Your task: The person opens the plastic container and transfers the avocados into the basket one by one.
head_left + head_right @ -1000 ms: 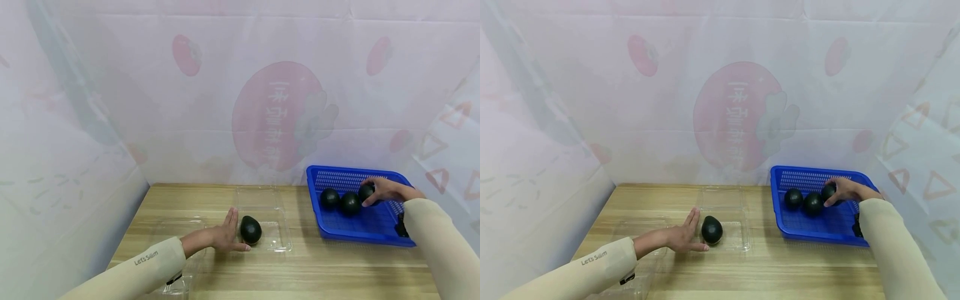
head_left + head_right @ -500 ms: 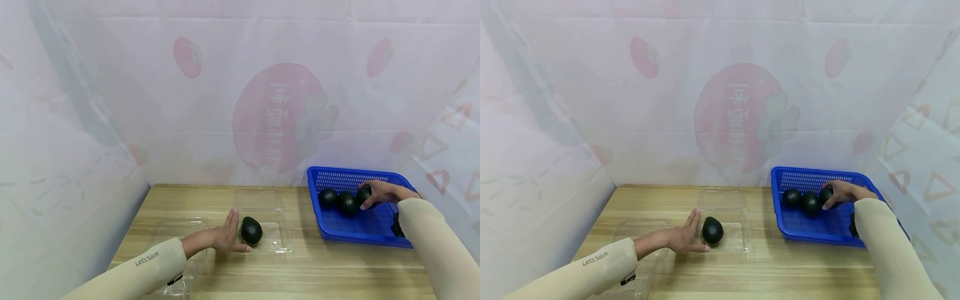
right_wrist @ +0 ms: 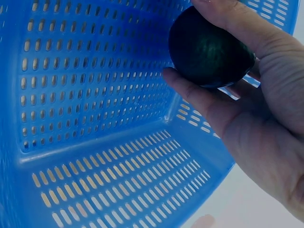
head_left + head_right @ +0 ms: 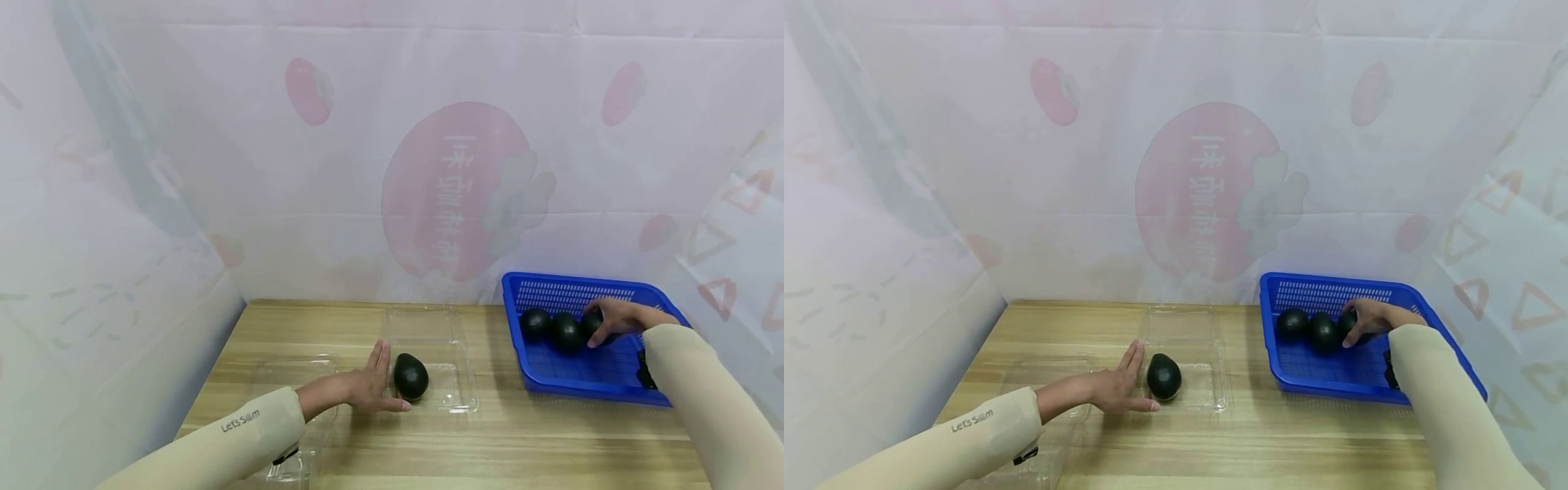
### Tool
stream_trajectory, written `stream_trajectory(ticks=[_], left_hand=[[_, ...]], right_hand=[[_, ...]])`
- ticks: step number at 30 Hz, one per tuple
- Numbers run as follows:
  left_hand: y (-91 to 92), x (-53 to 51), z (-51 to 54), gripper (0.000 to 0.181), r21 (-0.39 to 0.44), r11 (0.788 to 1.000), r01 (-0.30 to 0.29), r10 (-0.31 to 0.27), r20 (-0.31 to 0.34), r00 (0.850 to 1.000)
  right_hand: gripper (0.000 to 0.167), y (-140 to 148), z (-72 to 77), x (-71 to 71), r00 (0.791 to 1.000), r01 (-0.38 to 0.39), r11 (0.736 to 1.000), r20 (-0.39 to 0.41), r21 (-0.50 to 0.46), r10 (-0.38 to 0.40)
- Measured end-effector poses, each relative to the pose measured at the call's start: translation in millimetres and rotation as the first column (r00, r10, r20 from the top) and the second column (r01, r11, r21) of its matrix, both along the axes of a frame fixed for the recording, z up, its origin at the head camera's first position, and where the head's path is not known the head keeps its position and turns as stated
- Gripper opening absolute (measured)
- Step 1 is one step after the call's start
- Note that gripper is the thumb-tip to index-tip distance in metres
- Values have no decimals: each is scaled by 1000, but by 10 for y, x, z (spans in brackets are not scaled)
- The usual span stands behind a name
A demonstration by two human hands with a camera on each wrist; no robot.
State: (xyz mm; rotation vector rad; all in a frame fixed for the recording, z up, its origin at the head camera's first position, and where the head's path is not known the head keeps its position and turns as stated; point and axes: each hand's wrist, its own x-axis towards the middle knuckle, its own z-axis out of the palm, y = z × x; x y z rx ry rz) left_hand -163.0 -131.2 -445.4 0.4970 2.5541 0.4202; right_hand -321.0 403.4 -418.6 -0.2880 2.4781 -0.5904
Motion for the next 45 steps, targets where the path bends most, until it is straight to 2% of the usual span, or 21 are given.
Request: stream_trajectory(ticks=[7, 13, 21, 25, 39, 42, 45], left_hand=[[-14, -6, 15, 117, -6, 1000, -5, 5, 12, 1000], [-28, 10, 13, 117, -6, 1000, -8, 8, 14, 1000], [-28, 11, 5, 116, -2, 1000, -3, 3, 14, 1000], [-30, 11, 5, 116, -5, 1000, -2, 2, 11, 1000], [-14, -1, -13, 117, 5, 1000, -12, 12, 8, 1000], [-11, -2, -16, 117, 6, 1000, -16, 16, 11, 1000], [-10, 1, -8, 117, 5, 1000, -19, 19, 13, 1000]], right_hand=[[91, -38, -38, -23, 1000, 12, 1000, 26, 3, -12], [95, -64, -85, -16, 994, 52, 998, 98, -30, -49], [95, -101, -41, -15, 988, 84, 995, 137, -50, -76], [97, -117, -9, -16, 987, 75, 996, 146, -41, -68], [98, -44, 148, -28, 998, -17, 1000, 54, 6, 16], [93, -26, 187, -33, 999, -40, 999, 6, 27, 40], [87, -14, 226, -41, 992, -79, 996, -98, 53, 83]])
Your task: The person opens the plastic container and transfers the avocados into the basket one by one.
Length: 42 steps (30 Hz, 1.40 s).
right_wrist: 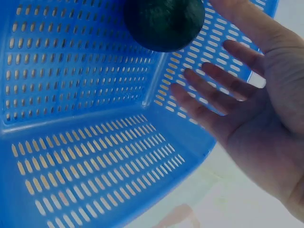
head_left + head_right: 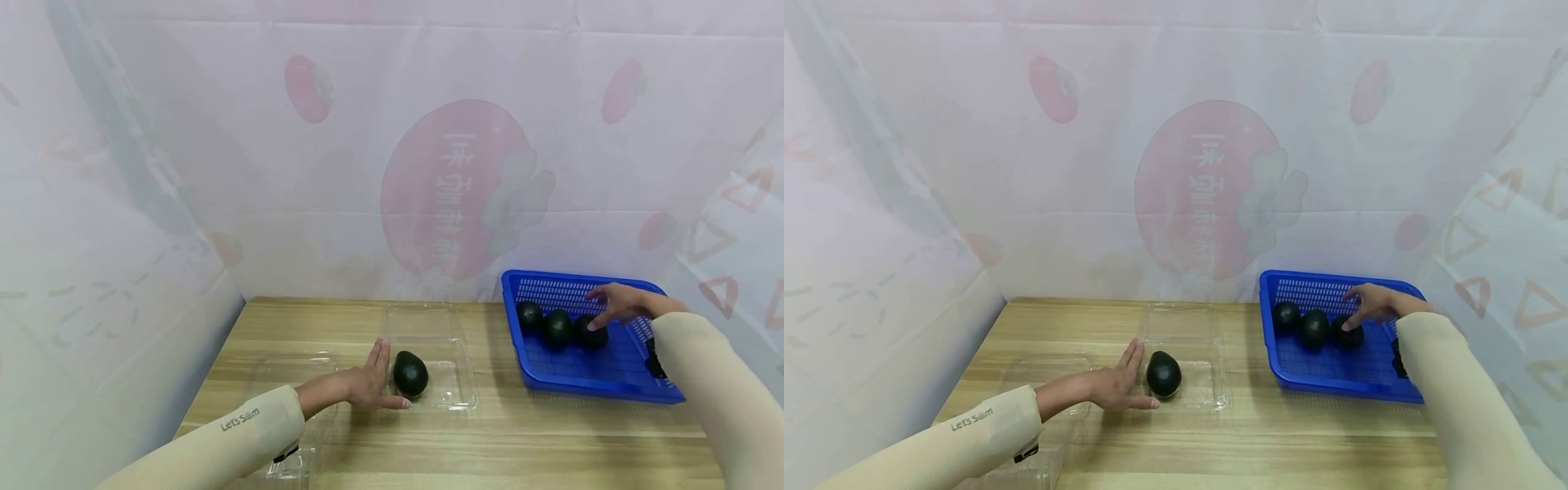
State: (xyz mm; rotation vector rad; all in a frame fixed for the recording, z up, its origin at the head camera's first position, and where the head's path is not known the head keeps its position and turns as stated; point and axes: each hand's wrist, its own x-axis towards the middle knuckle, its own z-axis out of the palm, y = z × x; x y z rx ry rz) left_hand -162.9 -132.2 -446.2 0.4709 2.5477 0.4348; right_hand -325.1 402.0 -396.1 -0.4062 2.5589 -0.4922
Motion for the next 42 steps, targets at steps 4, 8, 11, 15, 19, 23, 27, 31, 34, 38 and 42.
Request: stream_trajectory(ticks=[4, 8, 11, 15, 19, 23, 27, 31, 34, 38, 42], left_hand=[[-1, 7, 11, 117, 7, 1000, -5, 5, 3, 1000], [-3, 12, 17, 117, 16, 1000, -9, 9, 5, 1000], [-1, 12, 19, 117, 20, 1000, -4, 4, 5, 1000], [3, 7, 12, 117, 20, 1000, 8, -8, 5, 1000], [4, 0, 2, 118, 15, 1000, 9, -9, -1, 1000], [14, -7, 0, 118, 6, 1000, 8, -8, -6, 1000], [25, -10, -3, 117, -2, 1000, 11, -11, -10, 1000], [33, -13, -6, 117, -10, 1000, 18, -18, -14, 1000], [36, -15, -7, 116, -13, 1000, 19, -20, -16, 1000], [34, -13, -5, 116, -11, 1000, 16, -16, -14, 1000], [31, -15, -1, 117, -7, 1000, 13, -13, -15, 1000]], right_hand=[[80, 2, 44, -11, 989, -45, 999, -138, 12, 46], [78, -18, 87, -22, 980, -63, 998, -191, 1, 62], [79, -39, 118, -19, 975, -70, 997, -210, -14, 66], [79, -74, 145, -3, 964, -80, 997, -257, -21, 72], [77, -138, 163, 14, 944, -84, 996, -323, -37, 67], [75, -218, 189, 30, 921, -104, 994, -380, -37, 82], [73, -293, 220, 55, 910, -111, 993, -406, -44, 84], [76, -344, 241, 85, 908, -101, 992, -415, -70, 63], [77, -372, 246, 98, 904, -102, 991, -424, -82, 58], [77, -423, 252, 106, 891, -130, 986, -447, -100, 72], [76, -494, 241, 108, 874, -171, 979, -475, -115, 97]])
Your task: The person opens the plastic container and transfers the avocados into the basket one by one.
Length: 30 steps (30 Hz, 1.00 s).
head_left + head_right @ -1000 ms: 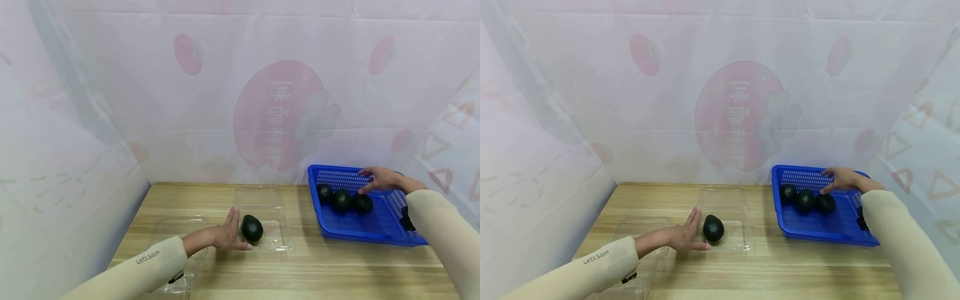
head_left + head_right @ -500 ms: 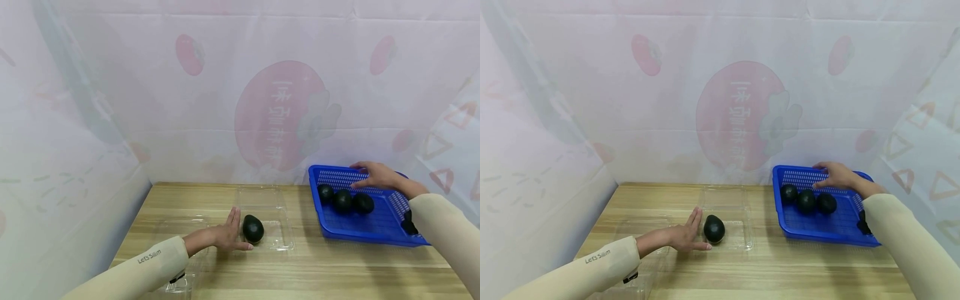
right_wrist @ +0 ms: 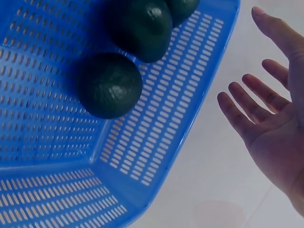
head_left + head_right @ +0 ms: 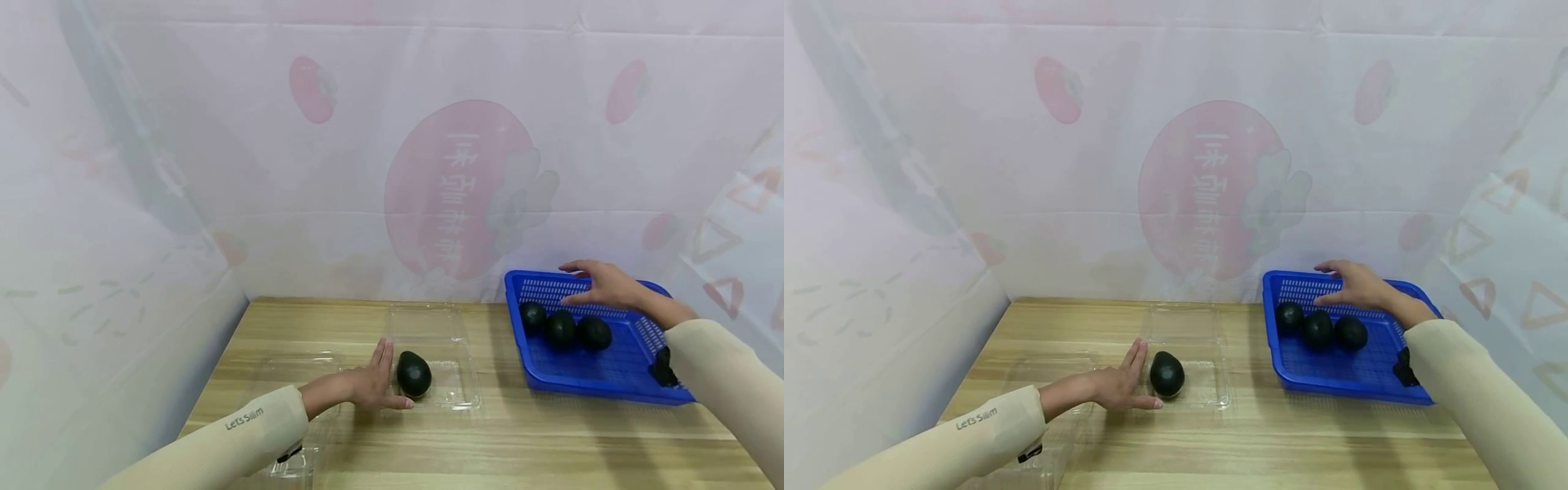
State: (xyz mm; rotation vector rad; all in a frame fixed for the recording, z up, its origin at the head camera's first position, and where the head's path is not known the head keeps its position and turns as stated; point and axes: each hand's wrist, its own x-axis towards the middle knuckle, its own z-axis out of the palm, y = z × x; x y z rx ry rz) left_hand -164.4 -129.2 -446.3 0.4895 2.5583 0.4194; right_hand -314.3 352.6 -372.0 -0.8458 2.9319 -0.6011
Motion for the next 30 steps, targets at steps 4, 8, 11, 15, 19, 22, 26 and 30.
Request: stream_trajectory(ticks=[4, 8, 11, 15, 19, 22, 26, 30], left_hand=[[-9, -3, 3, 118, 0, 1000, -1, 1, -6, 1000], [-13, 3, -4, 117, -4, 1000, 6, -6, -6, 1000], [-13, 7, -8, 117, -11, 1000, 9, -9, -8, 1000], [-11, 5, -11, 116, -15, 1000, 5, -5, -10, 1000], [-12, -3, -14, 116, -15, 1000, 4, -4, -9, 1000], [-11, -5, -16, 117, -20, 1000, 4, -4, -13, 1000], [-9, -2, -15, 116, -25, 1000, 3, -3, -14, 1000], [-6, 3, -11, 116, -22, 1000, 1, -2, -9, 1000]], right_hand=[[76, -96, -29, 6, 999, -34, 999, -9, -8, 34], [77, -206, -45, 43, 998, -60, 998, -4, -19, 60], [77, -280, -51, 72, 997, -73, 997, 3, -29, 73], [77, -340, -60, 102, 997, -80, 996, 5, -38, 80], [76, -380, -74, 121, 996, -89, 995, -4, -51, 89], [75, -398, -92, 129, 996, -93, 994, -2, -58, 93], [76, -422, -112, 150, 996, -90, 994, 3, -60, 90], [75, -460, -114, 179, 996, -93, 994, -5, -58, 93]])
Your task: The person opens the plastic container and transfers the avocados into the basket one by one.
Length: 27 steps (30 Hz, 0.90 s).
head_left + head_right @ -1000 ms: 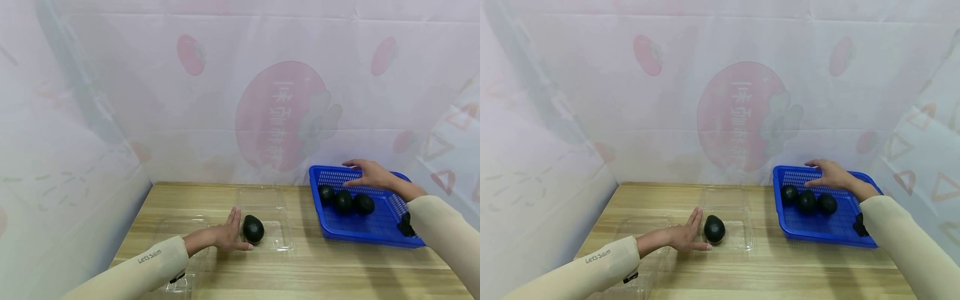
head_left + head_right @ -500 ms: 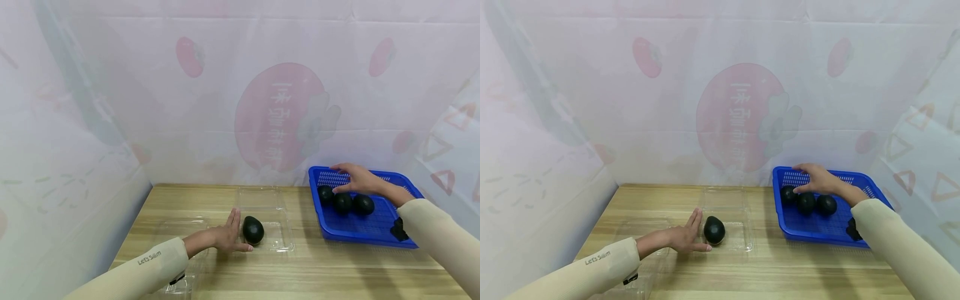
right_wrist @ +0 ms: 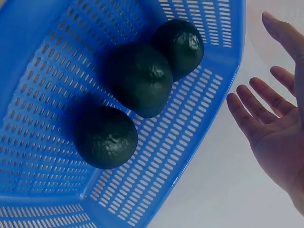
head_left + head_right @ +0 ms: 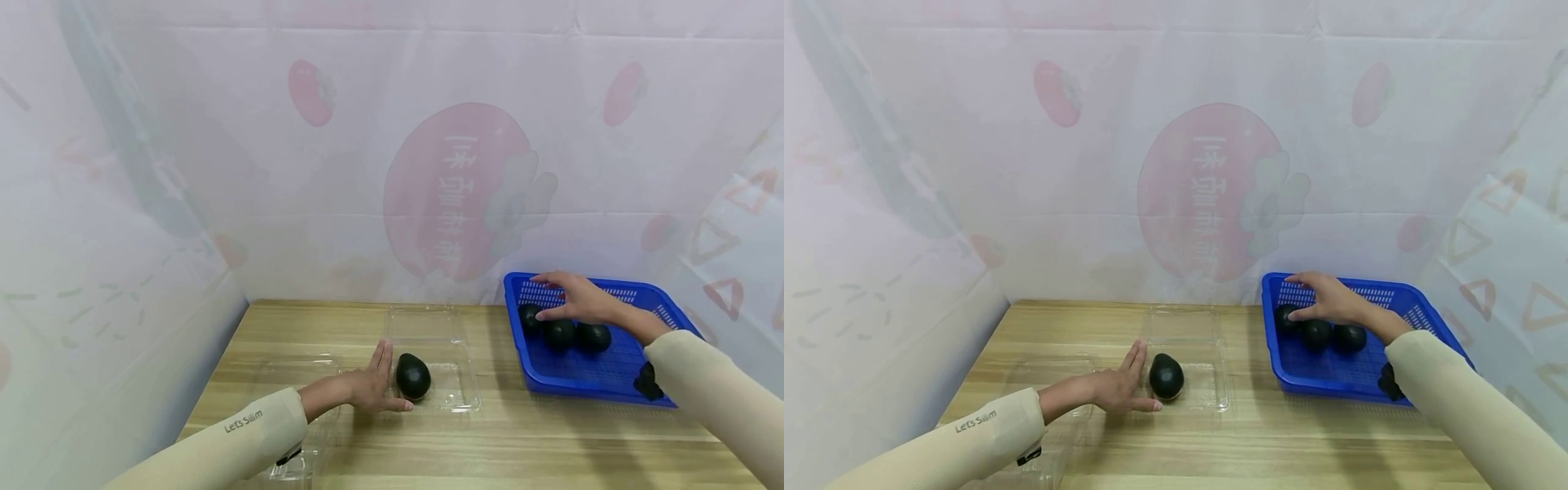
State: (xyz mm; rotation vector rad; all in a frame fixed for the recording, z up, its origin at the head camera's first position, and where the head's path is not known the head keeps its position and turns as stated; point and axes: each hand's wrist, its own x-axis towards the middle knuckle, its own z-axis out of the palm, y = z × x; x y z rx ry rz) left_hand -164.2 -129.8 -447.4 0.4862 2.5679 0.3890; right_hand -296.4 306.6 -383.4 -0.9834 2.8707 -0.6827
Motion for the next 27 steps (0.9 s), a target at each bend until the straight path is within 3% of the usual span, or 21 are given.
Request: stream_trajectory(ticks=[14, 27], left_hand=[[-10, 0, 20, 117, 18, 1000, -5, 5, 7, 1000], [-25, 8, 18, 117, -3, 1000, -1, 1, 1, 1000]], right_hand=[[70, -214, 49, 103, 999, -42, 999, -10, -12, 42], [73, -354, -49, 144, 996, -88, 995, 1, -49, 88]])
